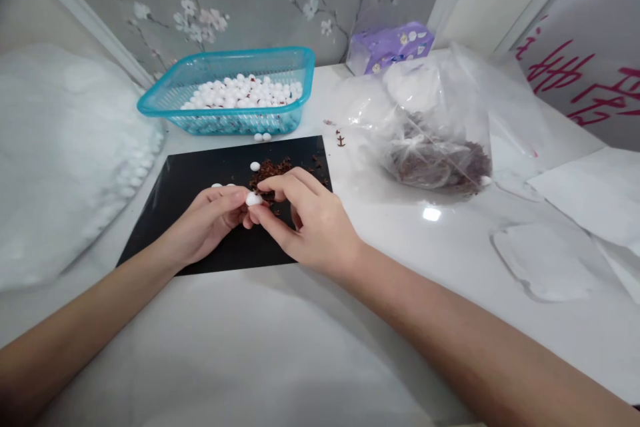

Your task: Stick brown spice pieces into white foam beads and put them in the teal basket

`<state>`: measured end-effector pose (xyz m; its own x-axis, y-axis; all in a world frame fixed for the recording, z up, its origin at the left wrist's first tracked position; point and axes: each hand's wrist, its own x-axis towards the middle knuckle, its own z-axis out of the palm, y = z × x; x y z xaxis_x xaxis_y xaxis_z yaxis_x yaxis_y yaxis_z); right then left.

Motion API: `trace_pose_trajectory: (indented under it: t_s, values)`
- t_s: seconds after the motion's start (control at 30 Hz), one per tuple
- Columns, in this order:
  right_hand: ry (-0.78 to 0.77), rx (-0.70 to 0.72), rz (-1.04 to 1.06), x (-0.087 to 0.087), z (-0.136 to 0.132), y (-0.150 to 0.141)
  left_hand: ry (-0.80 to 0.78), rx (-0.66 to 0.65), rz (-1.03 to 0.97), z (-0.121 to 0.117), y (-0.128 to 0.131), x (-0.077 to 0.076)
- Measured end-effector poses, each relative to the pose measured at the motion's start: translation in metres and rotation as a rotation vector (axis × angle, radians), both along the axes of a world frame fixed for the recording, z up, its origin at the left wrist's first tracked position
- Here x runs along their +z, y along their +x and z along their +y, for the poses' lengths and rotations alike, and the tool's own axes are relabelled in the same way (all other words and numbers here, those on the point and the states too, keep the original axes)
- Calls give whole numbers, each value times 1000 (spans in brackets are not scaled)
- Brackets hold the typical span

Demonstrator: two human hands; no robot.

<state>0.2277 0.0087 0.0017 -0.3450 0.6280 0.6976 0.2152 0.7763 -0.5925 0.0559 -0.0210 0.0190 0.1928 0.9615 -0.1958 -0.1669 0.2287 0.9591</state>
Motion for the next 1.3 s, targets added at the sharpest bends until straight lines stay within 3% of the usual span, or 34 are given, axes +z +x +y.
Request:
trace_pose_trajectory:
  t_s: [0.23,0.57,0.97,1.3]
  values:
    - [96,93,-18,-1,-1,0,27,2,37,-1,-3,-2]
    - [148,59,-48,2,-3,-2,19,29,104,0,0,2]
    - [146,120,-161,3,-3,1,52,-29,98,0,-3,0]
    - [4,-9,-29,0,-3,-1,-16,-8,39,0,-3,-2]
